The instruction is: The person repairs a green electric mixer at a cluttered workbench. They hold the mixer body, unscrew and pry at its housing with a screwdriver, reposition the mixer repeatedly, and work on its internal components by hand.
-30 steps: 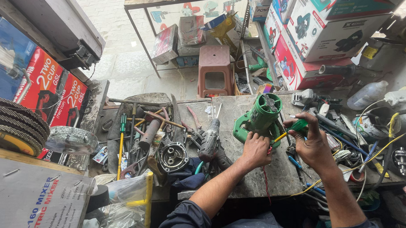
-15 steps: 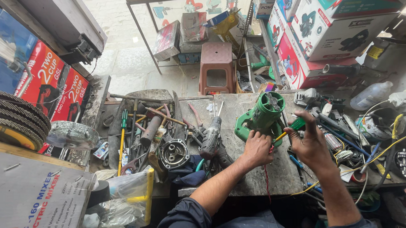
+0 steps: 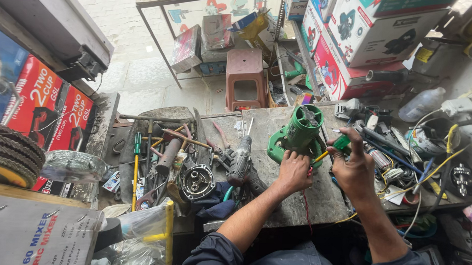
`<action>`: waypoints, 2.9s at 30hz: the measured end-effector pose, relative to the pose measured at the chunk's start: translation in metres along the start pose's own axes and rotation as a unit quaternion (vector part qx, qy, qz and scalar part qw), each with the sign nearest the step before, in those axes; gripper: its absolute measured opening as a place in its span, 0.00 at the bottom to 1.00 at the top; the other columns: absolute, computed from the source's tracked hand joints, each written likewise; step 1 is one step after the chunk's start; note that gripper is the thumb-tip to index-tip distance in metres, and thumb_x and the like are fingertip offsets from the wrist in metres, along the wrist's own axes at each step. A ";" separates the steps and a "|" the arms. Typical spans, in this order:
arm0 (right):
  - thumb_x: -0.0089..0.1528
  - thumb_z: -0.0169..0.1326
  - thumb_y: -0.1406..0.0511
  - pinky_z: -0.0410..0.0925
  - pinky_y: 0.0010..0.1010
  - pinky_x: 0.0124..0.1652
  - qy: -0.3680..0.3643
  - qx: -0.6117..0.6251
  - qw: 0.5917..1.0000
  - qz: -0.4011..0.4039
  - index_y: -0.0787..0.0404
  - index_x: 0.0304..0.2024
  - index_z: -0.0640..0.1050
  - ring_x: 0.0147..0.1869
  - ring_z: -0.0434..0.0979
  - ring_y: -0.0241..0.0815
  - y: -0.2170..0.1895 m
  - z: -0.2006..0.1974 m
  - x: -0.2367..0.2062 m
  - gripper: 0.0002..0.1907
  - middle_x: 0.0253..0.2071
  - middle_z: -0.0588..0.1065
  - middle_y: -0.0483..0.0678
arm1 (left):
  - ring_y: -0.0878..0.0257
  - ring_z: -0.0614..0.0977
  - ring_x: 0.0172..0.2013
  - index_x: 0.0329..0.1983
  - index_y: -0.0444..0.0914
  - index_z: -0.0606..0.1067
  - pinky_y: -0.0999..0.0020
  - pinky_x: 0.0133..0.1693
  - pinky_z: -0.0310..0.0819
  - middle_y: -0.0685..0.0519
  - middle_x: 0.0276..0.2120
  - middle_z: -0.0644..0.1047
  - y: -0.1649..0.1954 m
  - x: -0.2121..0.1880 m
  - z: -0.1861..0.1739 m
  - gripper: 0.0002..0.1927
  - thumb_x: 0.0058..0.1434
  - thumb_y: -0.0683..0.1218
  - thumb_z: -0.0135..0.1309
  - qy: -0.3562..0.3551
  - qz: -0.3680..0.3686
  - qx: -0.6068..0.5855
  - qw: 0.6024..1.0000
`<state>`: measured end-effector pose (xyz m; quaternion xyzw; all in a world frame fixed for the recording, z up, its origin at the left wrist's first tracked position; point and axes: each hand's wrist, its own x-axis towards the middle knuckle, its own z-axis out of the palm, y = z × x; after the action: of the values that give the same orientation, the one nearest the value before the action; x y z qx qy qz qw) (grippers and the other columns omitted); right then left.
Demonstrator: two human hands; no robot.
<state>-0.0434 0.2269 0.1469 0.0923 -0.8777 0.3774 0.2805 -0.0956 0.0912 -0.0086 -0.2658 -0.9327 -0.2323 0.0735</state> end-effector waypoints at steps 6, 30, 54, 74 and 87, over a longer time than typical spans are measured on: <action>0.63 0.57 0.75 0.76 0.36 0.41 -0.101 0.052 0.993 -0.019 0.52 0.63 0.59 0.43 0.86 0.46 0.006 -0.006 0.008 0.31 0.43 0.81 0.50 | 0.44 0.77 0.50 0.38 0.33 0.75 0.43 0.65 0.57 0.40 0.38 0.79 0.002 0.001 -0.001 0.17 0.50 0.49 0.56 0.003 0.003 0.004 1.000; 0.61 0.58 0.78 0.77 0.37 0.39 0.011 -0.010 0.999 -0.034 0.50 0.63 0.60 0.44 0.85 0.47 -0.017 0.029 -0.021 0.34 0.42 0.80 0.51 | 0.45 0.78 0.49 0.39 0.32 0.74 0.49 0.62 0.60 0.39 0.38 0.79 0.002 0.000 0.000 0.19 0.48 0.49 0.58 -0.007 0.006 0.004 1.000; 0.65 0.53 0.80 0.72 0.31 0.40 0.068 0.044 0.997 -0.006 0.52 0.64 0.59 0.42 0.82 0.41 -0.002 0.031 -0.021 0.31 0.40 0.79 0.51 | 0.43 0.77 0.51 0.40 0.30 0.74 0.47 0.65 0.58 0.38 0.41 0.79 0.007 0.000 0.004 0.24 0.44 0.50 0.62 -0.015 -0.015 0.007 1.000; 0.75 0.44 0.63 0.72 0.38 0.52 -0.001 0.086 0.993 -0.081 0.60 0.53 0.68 0.52 0.81 0.49 0.009 -0.007 0.010 0.08 0.52 0.77 0.52 | 0.48 0.78 0.48 0.35 0.32 0.77 0.54 0.60 0.63 0.40 0.38 0.79 0.007 -0.007 -0.020 0.45 0.54 0.80 0.47 0.022 0.029 -0.027 0.999; 0.73 0.45 0.55 0.53 0.27 0.25 -0.157 0.583 0.788 0.120 0.60 0.23 0.65 0.21 0.55 0.34 0.077 0.020 0.040 0.25 0.19 0.58 0.42 | 0.49 0.77 0.54 0.58 0.41 0.76 0.43 0.61 0.57 0.45 0.44 0.79 -0.022 -0.002 -0.038 0.56 0.34 0.82 0.55 -0.091 0.091 0.022 0.991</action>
<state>-0.1140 0.2686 0.1111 0.1900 -0.5268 0.8283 -0.0155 -0.1046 0.0556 0.0160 -0.3678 -0.9125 -0.1785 0.0148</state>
